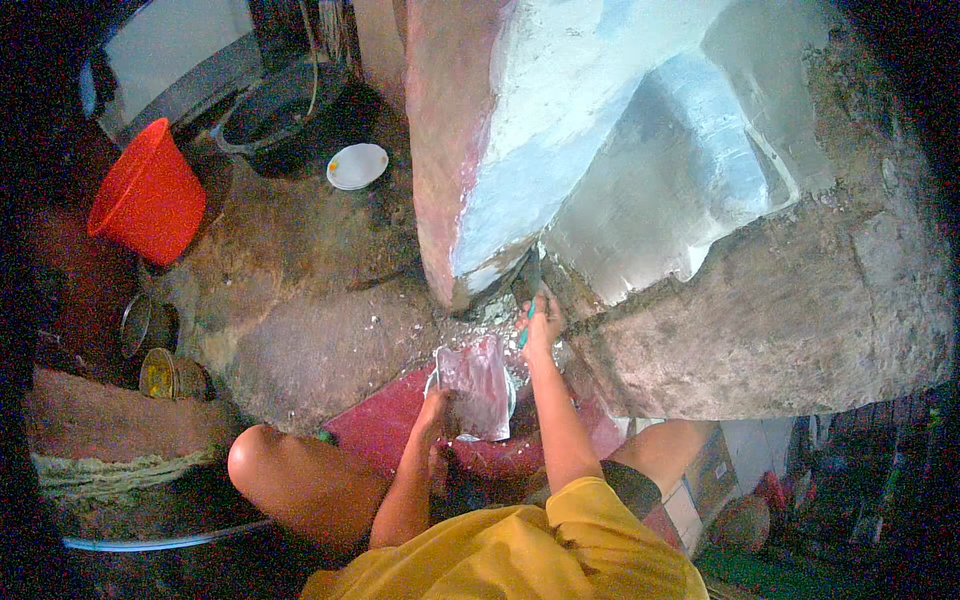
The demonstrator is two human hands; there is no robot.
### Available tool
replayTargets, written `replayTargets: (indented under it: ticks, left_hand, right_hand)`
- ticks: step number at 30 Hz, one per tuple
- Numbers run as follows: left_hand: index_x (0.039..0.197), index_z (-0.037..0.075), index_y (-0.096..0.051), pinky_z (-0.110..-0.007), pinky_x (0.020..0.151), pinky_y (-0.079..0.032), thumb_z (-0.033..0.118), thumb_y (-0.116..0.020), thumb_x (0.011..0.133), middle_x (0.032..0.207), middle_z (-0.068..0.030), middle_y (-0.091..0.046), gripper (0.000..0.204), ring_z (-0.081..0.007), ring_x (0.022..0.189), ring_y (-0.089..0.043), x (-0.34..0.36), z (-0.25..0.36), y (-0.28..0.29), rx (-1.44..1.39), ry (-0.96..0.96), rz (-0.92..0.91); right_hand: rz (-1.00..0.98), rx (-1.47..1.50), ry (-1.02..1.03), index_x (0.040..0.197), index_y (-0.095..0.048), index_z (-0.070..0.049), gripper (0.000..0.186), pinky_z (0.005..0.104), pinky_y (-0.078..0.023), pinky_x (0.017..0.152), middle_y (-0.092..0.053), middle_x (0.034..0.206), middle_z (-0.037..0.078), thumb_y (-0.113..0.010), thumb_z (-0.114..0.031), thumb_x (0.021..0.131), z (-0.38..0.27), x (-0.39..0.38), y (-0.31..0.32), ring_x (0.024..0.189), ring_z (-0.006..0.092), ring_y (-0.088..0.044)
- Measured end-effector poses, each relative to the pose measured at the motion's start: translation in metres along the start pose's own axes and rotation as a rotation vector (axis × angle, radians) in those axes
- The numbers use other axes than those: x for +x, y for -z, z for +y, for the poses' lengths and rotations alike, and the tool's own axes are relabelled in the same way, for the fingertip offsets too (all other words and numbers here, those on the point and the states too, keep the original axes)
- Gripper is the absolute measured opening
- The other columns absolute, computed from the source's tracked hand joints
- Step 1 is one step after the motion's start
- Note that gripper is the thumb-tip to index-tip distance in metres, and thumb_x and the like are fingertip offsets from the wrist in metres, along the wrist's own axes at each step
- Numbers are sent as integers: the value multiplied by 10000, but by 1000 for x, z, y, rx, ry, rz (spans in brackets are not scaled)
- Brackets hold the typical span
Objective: The person applies a plaster mixture to a wall corner using a brush and a plastic sheet as a handheld palette.
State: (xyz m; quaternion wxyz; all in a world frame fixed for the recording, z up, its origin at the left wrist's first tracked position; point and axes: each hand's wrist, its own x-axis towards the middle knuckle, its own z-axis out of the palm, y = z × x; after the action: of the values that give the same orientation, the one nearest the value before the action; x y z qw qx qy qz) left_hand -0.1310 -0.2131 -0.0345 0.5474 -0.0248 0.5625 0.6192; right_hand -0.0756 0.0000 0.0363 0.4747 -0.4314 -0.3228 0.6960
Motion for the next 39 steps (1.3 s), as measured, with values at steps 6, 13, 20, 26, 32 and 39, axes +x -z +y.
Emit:
replayTargets:
  ticks: [6, 13, 20, 26, 32, 39]
  left_hand:
    - [873, 43, -512, -321, 547, -396, 122, -444, 711, 717, -35, -481, 193, -161, 612, -455, 11, -12, 16, 118, -30, 3]
    - [917, 30, -528, -302, 545, -399, 120, -427, 728, 704, -33, -497, 233, -152, 599, -475, -18, 18, -7, 110, -22, -5]
    - [911, 31, -530, -302, 530, -397, 101, -425, 728, 700, -31, -497, 222, -152, 600, -474, -6, 9, 4, 54, -89, 15]
    - [887, 36, -519, -333, 527, -410, 108, -437, 730, 707, -39, -496, 192, -176, 617, -478, -9, 11, 2, 95, -129, 2]
    - [863, 37, -516, -330, 514, -402, 119, -440, 737, 677, -29, -486, 169, -166, 590, -466, -24, 26, -3, 125, -5, 10]
    - [826, 42, -517, -320, 500, -406, 121, -436, 736, 660, -34, -483, 145, -155, 565, -478, -23, 19, -8, 85, -91, 31]
  right_hand:
    - [-88, -62, -141, 865, -478, -83, 103, 223, -320, 331, -498, 632, 55, -512, -180, 856, -35, 14, 14, 409, 77, -377]
    - [-96, -26, -245, 871, -479, -56, 156, 243, -332, 347, -495, 632, 56, -526, -202, 840, -45, 38, 45, 416, 92, -388]
    - [-138, -6, -305, 887, -416, -54, 158, 224, -326, 352, -496, 671, 79, -520, -170, 861, -64, 22, 35, 439, 87, -395]
    - [-166, 46, -315, 891, -418, -66, 164, 224, -321, 356, -489, 666, 63, -513, -197, 870, -60, 25, 46, 447, 84, -391]
    - [-123, -39, -316, 903, -439, -86, 174, 222, -332, 369, -498, 680, 46, -504, -244, 879, -62, 19, 56, 446, 77, -388]
    - [-167, -10, -353, 877, -454, -77, 201, 210, -336, 365, -507, 680, 46, -549, -253, 858, -72, 14, 69, 451, 72, -408]
